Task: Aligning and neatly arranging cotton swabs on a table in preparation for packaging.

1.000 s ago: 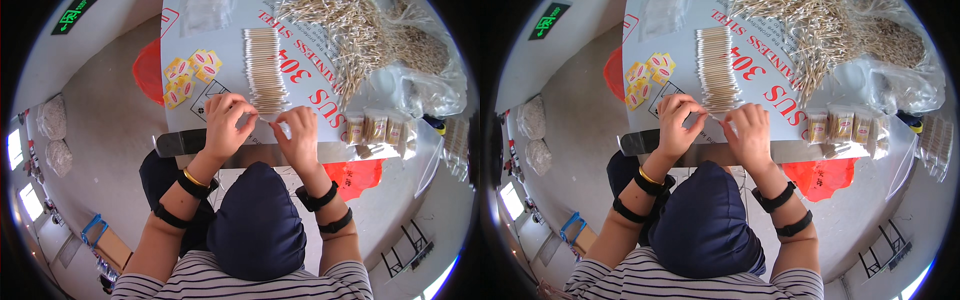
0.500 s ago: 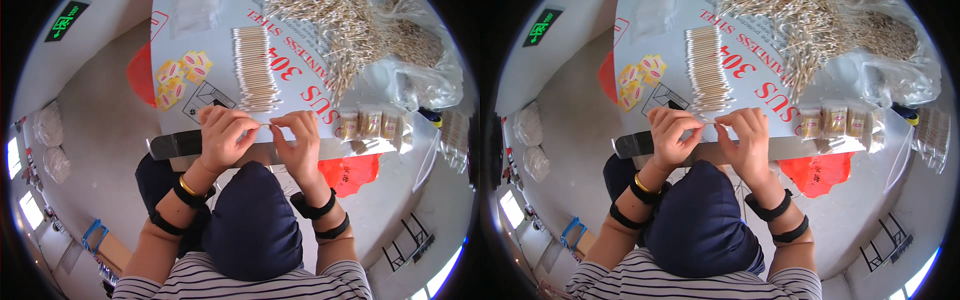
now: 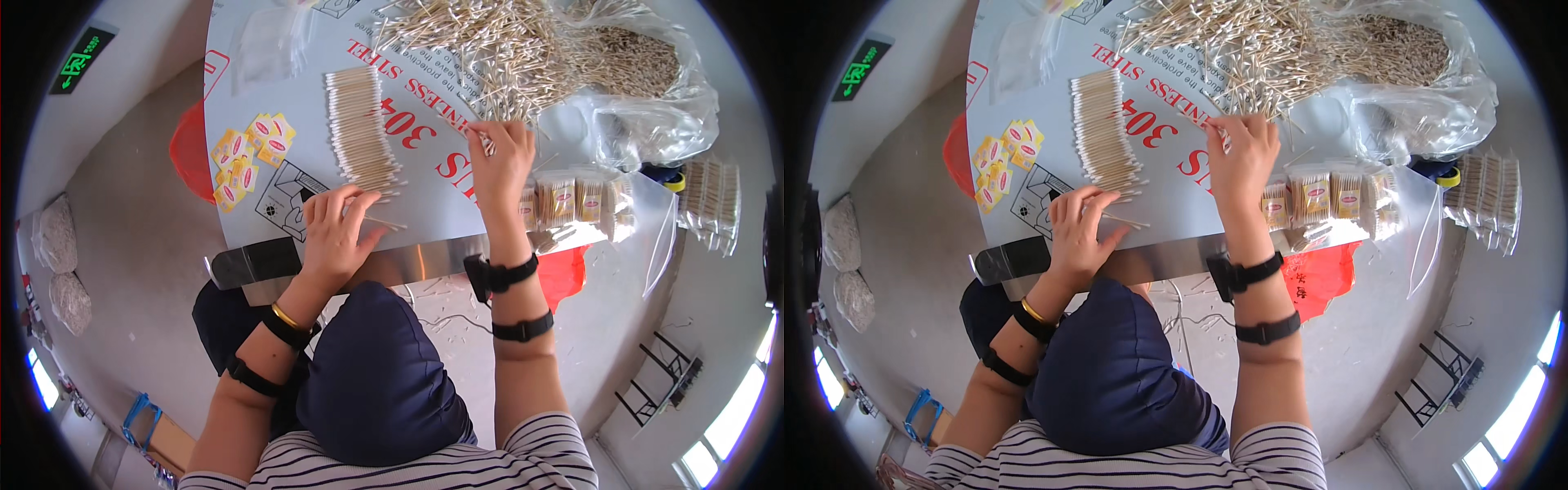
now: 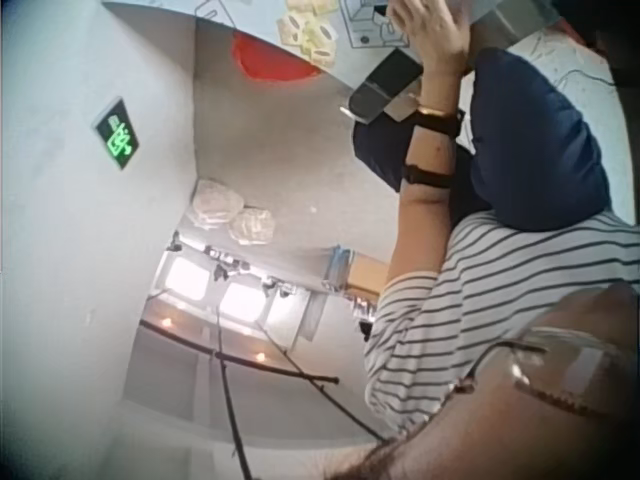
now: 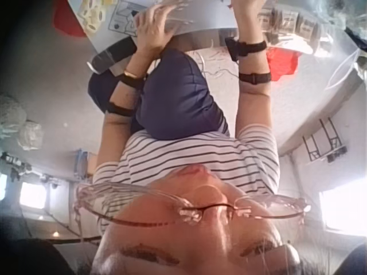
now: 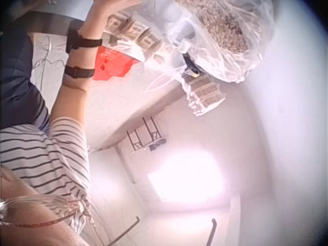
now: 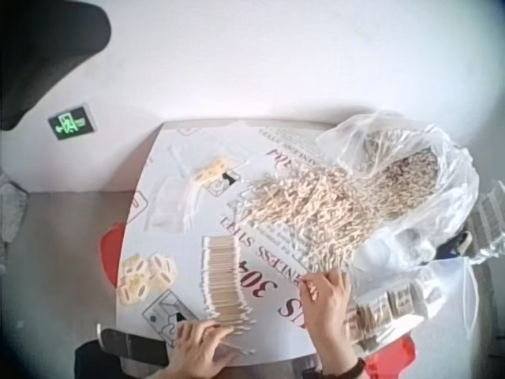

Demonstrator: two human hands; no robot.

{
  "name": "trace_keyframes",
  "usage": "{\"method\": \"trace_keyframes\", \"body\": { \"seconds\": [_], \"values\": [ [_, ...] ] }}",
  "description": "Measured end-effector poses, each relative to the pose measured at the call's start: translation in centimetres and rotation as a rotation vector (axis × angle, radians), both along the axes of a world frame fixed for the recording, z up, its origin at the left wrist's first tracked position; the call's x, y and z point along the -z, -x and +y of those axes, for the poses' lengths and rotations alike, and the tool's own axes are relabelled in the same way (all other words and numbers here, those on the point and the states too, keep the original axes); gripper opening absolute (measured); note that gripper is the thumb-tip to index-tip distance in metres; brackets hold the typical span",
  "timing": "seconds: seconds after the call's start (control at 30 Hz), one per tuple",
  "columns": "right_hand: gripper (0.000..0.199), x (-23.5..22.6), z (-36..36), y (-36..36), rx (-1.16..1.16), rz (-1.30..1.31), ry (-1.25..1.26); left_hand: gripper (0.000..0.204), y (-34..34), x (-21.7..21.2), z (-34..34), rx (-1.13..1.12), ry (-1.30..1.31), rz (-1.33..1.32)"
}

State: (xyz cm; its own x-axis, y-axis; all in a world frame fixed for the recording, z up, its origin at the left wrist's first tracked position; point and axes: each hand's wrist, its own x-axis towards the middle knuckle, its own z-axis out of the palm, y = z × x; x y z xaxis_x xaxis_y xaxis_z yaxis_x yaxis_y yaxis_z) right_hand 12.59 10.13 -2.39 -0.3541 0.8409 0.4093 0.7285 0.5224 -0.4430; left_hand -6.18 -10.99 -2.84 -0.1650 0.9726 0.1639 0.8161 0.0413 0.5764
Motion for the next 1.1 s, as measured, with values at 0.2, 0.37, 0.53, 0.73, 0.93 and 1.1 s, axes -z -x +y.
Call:
{"method": "trace_keyframes", "body": {
  "seconds": [0.2, 0.37, 0.53, 0.73, 0.93, 1.1],
  "values": [
    [0.007, 1.1, -2.0, 1.1, -0.065, -0.181, 0.025, 0.052, 0.7, 0.4, 1.2, -0.170, -0.044, 0.075],
    [0.008, -1.2, -9.1, -4.4, -0.071, -0.272, 0.201, 0.042, 0.8, 0.0, 1.4, -0.080, -0.037, 0.069],
    [0.012, -3.8, -15.1, -12.4, 0.062, -0.124, 0.469, 0.040, 0.2, 0.0, 0.9, -0.055, -0.058, 0.072],
    [0.028, -5.2, -17.0, -28.3, 0.458, -0.658, 0.431, 0.037, 0.5, -0.3, 0.5, -0.071, -0.060, 0.070],
    [0.011, -6.0, -13.1, -14.6, 0.111, -0.125, 0.316, 0.038, 0.3, 0.0, 0.8, -0.042, -0.081, 0.076],
    [0.027, -3.8, -5.1, -4.8, -0.085, -0.025, 0.129, 0.030, -0.1, 0.3, 1.7, 0.027, -0.122, 0.088]
  ]
}}
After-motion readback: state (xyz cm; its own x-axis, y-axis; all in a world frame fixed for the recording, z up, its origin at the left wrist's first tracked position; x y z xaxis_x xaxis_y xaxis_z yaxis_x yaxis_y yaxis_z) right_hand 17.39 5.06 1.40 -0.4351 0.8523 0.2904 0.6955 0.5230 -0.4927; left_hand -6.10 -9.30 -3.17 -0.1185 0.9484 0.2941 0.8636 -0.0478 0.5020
